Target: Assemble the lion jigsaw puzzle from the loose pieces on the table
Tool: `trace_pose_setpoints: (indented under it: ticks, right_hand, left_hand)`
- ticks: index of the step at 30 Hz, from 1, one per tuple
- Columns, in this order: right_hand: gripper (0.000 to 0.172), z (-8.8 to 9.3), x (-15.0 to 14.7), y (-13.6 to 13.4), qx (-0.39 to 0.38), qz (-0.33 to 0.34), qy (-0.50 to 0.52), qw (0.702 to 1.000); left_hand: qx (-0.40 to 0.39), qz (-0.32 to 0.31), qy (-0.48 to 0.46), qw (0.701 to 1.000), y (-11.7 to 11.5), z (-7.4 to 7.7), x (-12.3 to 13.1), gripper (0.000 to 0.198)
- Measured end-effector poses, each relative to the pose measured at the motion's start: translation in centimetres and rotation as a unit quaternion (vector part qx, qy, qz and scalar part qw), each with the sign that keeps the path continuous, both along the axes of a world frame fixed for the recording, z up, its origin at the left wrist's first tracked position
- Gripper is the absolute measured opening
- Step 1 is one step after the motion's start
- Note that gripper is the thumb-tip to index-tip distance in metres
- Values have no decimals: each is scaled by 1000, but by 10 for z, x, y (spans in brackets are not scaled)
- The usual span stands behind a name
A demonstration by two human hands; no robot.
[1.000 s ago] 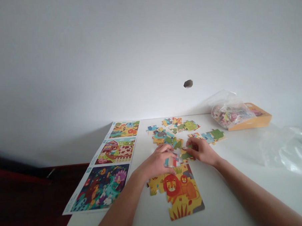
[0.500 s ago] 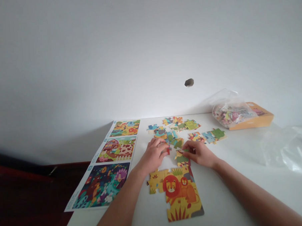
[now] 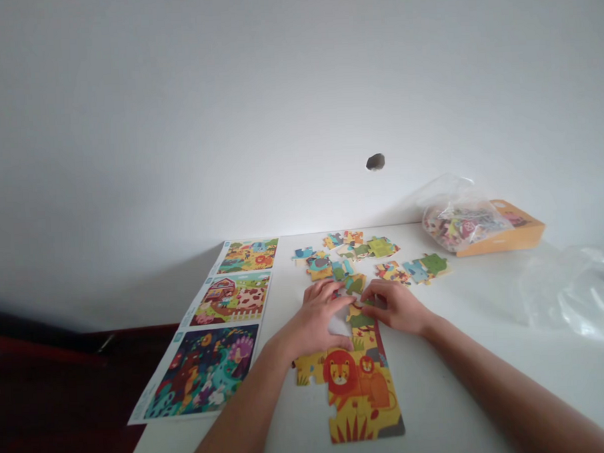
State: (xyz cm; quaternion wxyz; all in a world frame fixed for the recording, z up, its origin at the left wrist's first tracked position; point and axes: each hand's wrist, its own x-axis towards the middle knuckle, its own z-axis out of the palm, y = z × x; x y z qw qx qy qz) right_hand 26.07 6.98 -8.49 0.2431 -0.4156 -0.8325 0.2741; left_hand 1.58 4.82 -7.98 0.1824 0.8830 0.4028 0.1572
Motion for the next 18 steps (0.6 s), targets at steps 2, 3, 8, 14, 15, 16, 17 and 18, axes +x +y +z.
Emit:
trace_pose_setpoints:
  ticks: [2, 3, 8, 14, 15, 16, 17, 18]
  right_hand:
    - [11, 1, 0, -1, 4, 7, 0, 1000]
    - [11, 1, 0, -1, 6, 10, -3, 1000]
    - [11, 1, 1, 0, 21, 14, -30, 999]
    - [11, 2, 1, 1, 38, 16, -56, 998]
    - [11, 2, 1, 0, 40, 17, -57, 997]
    - [11, 2, 1, 0, 41, 20, -57, 997]
    - [11, 2, 1, 0, 42, 22, -57, 997]
    - [11, 2, 2, 0, 43, 24, -56, 997]
  left_hand:
    - [-2, 1, 3, 1000, 0, 1, 0, 85]
    - [-4, 2, 3, 1000, -1, 1, 0, 84]
    - [-7, -1, 1, 1000, -2, 3, 0, 80]
    - [-4, -17, 4, 1000, -2, 2, 0, 50]
    - [-2, -18, 1, 1000, -2, 1, 0, 47]
    - [-2, -19, -2, 1000, -2, 0, 0, 46]
    - [-2, -20, -5, 1000, -1, -1, -1, 45]
    - [-2, -20, -8, 1000, -1, -2, -1, 45]
